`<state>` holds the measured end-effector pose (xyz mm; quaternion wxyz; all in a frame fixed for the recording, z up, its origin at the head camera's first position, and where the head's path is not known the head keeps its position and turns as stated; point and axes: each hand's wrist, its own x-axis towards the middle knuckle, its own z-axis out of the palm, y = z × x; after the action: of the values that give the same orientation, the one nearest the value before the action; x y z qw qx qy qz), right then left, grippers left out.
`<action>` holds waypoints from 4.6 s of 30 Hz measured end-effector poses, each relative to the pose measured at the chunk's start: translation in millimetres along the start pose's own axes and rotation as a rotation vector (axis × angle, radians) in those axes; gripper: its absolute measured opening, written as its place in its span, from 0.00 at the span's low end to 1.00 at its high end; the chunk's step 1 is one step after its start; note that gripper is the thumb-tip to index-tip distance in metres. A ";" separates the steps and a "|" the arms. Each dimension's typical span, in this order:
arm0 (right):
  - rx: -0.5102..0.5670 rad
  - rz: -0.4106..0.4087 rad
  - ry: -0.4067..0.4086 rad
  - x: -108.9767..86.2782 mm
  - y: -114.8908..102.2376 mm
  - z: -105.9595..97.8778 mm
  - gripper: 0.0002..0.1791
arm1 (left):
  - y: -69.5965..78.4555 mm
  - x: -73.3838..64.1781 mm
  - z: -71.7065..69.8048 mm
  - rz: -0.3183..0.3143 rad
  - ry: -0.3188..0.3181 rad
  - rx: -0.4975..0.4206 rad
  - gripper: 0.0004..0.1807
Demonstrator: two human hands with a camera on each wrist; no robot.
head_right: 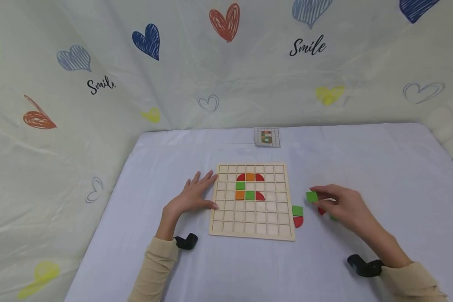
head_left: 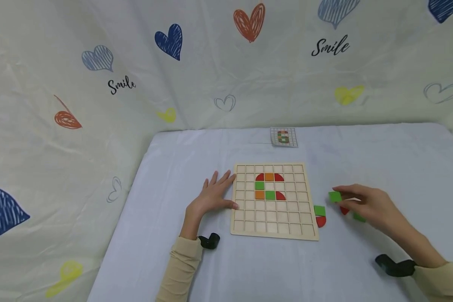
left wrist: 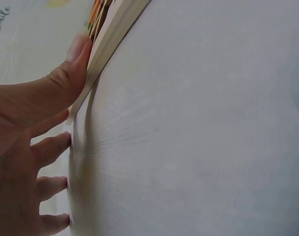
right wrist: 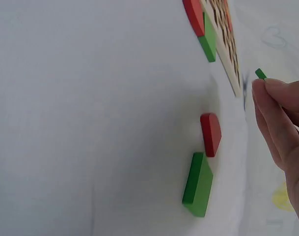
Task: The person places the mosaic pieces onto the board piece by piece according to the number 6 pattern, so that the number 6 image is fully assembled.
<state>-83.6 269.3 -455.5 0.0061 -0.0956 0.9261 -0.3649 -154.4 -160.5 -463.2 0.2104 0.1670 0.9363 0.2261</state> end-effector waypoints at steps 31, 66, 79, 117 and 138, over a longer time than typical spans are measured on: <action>-0.003 -0.184 -0.174 27.3 -45.9 43.4 0.18 | 2.7 -1.2 -2.6 -0.003 0.000 -0.020 0.55; -0.063 -0.169 -0.182 48.3 -74.1 88.7 0.15 | 0.7 -0.2 -2.8 -0.009 -0.010 -0.004 0.54; -0.105 -0.220 -0.150 42.3 -76.4 83.4 0.14 | -0.2 0.3 -1.8 -0.009 -0.007 -0.018 0.54; -0.258 -0.209 0.092 -3.2 -7.7 27.4 0.18 | -0.3 -1.4 -2.6 -0.002 -0.005 -0.029 0.54; -0.284 0.159 -0.013 -11.0 1.4 14.5 0.18 | -2.0 0.2 0.2 -0.008 -0.006 -0.013 0.54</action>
<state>-71.9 262.5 -467.7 0.0272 -0.0243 0.9730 -0.2278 -154.9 -162.0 -464.4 0.2154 0.1626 0.9348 0.2310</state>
